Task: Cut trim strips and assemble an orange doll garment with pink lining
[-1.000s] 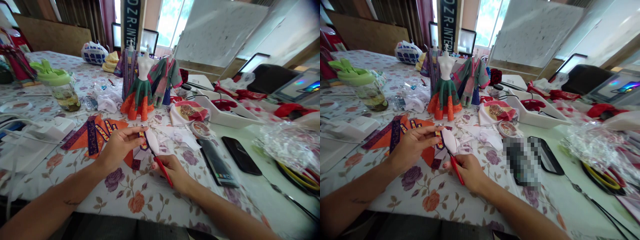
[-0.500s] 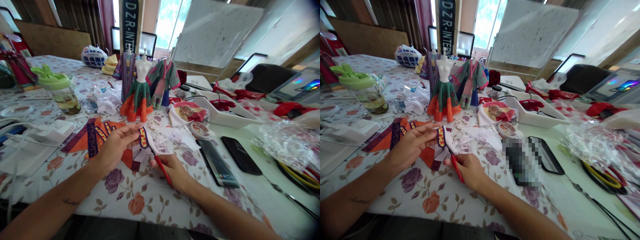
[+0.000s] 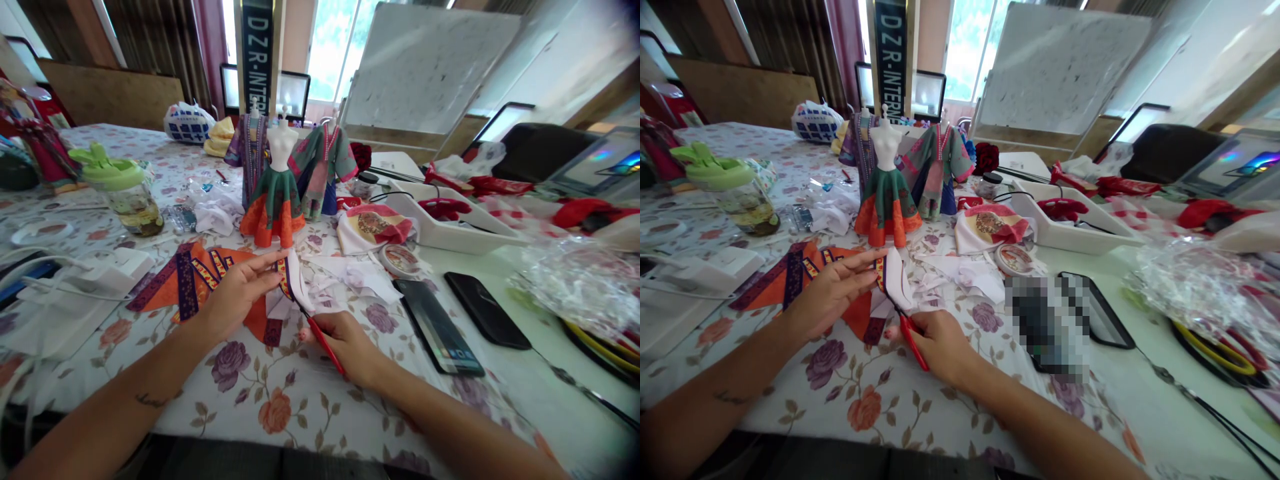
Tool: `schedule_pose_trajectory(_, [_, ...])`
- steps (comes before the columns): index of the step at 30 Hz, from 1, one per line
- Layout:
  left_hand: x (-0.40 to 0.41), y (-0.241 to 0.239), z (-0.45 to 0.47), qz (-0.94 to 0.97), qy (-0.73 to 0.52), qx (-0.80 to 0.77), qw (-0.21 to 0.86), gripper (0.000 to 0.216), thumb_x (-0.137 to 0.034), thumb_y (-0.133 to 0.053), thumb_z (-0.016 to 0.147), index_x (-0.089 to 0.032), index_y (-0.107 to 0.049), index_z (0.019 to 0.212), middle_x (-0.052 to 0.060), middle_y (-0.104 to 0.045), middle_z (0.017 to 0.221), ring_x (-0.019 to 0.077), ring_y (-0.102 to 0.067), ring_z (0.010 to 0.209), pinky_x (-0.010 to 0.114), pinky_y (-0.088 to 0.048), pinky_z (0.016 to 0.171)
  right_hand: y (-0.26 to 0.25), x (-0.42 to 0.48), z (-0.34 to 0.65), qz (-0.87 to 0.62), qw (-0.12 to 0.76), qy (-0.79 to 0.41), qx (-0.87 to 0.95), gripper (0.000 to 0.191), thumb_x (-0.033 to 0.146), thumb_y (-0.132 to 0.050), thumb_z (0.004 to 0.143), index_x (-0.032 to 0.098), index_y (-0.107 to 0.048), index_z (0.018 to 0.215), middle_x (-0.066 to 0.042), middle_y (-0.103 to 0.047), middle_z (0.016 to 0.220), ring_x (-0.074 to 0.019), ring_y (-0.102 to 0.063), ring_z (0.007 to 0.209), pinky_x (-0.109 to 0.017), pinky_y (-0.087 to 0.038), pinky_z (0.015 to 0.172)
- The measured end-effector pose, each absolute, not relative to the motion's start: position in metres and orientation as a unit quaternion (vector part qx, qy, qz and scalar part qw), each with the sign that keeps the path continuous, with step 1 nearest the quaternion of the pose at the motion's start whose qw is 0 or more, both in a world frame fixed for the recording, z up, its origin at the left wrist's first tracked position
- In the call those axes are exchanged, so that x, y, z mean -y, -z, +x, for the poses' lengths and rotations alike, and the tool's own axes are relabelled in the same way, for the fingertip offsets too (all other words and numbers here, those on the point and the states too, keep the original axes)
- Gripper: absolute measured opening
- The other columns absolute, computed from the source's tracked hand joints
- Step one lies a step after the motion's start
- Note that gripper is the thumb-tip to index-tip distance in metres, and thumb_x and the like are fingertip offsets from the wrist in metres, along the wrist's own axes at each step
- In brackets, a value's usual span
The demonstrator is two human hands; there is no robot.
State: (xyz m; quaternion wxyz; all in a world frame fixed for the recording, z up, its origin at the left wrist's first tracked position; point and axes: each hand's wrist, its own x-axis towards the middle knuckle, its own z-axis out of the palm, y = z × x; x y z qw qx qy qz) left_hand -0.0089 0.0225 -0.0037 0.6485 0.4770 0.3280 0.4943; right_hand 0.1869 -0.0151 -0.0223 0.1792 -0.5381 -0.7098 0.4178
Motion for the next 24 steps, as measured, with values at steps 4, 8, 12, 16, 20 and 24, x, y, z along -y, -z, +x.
schedule_pose_trajectory(4, [-0.017, 0.000, -0.010, 0.582, -0.509, -0.292, 0.563, 0.046, -0.024, -0.068, 0.079, -0.028, -0.060, 0.124, 0.002, -0.053, 0.139, 0.0229, -0.041, 0.134, 0.033, -0.031, 0.111, 0.017, 0.016, 0.189, -0.532, 0.230, -0.387, 0.717, 0.057, 0.069, -0.049, 0.078, 0.019, -0.037, 0.053, 0.005, -0.030, 0.050, -0.0088, -0.027, 0.050, -0.023, -0.020, 0.046])
schedule_pose_trajectory(8, [-0.022, 0.003, -0.010, 0.547, -0.502, -0.362, 0.564, 0.043, -0.027, -0.069, 0.078, -0.025, -0.063, 0.120, 0.004, -0.060, 0.131, 0.0225, -0.050, 0.125, 0.033, -0.036, 0.107, 0.014, 0.014, 0.190, -0.560, 0.215, -0.376, 0.707, 0.056, 0.068, -0.045, 0.081, 0.020, -0.038, 0.054, 0.005, -0.034, 0.044, -0.0087, -0.031, 0.044, -0.023, -0.021, 0.044])
schedule_pose_trajectory(12, [-0.031, 0.007, -0.011, 0.430, -0.482, -0.433, 0.629, 0.031, -0.027, -0.070, 0.075, -0.015, -0.070, 0.104, 0.008, -0.072, 0.099, 0.0181, -0.067, 0.085, 0.032, -0.053, 0.082, 0.013, 0.011, 0.190, -0.585, 0.150, -0.331, 0.725, 0.055, 0.064, -0.045, 0.083, 0.019, -0.041, 0.053, 0.004, -0.037, 0.043, -0.0090, -0.034, 0.043, -0.023, -0.021, 0.045])
schedule_pose_trajectory(16, [-0.029, 0.005, -0.012, 0.425, -0.436, -0.424, 0.670, 0.031, -0.027, -0.070, 0.076, -0.018, -0.069, 0.105, 0.005, -0.070, 0.088, 0.0128, -0.064, 0.071, 0.027, -0.055, 0.068, 0.009, 0.011, 0.191, -0.585, 0.110, -0.284, 0.752, 0.054, 0.061, -0.046, 0.085, 0.018, -0.044, 0.053, 0.002, -0.043, 0.046, -0.0094, -0.036, 0.045, -0.025, -0.021, 0.047])
schedule_pose_trajectory(20, [-0.025, 0.007, -0.012, 0.448, -0.412, -0.390, 0.691, 0.028, -0.021, -0.074, 0.072, -0.018, -0.072, 0.100, 0.004, -0.071, 0.092, 0.0100, -0.063, 0.075, 0.022, -0.052, 0.076, 0.008, 0.011, 0.192, -0.573, 0.103, -0.265, 0.769, 0.053, 0.060, -0.049, 0.084, 0.018, -0.045, 0.052, 0.002, -0.043, 0.046, -0.0095, -0.037, 0.046, -0.026, -0.020, 0.048])
schedule_pose_trajectory(24, [-0.024, 0.009, -0.010, 0.467, -0.447, -0.393, 0.654, 0.030, -0.021, -0.076, 0.069, -0.019, -0.073, 0.098, 0.004, -0.073, 0.097, 0.0114, -0.064, 0.078, 0.023, -0.050, 0.079, 0.010, 0.011, 0.194, -0.567, 0.129, -0.333, 0.742, 0.053, 0.061, -0.050, 0.083, 0.018, -0.044, 0.053, 0.003, -0.042, 0.045, -0.0088, -0.037, 0.044, -0.024, -0.022, 0.045])
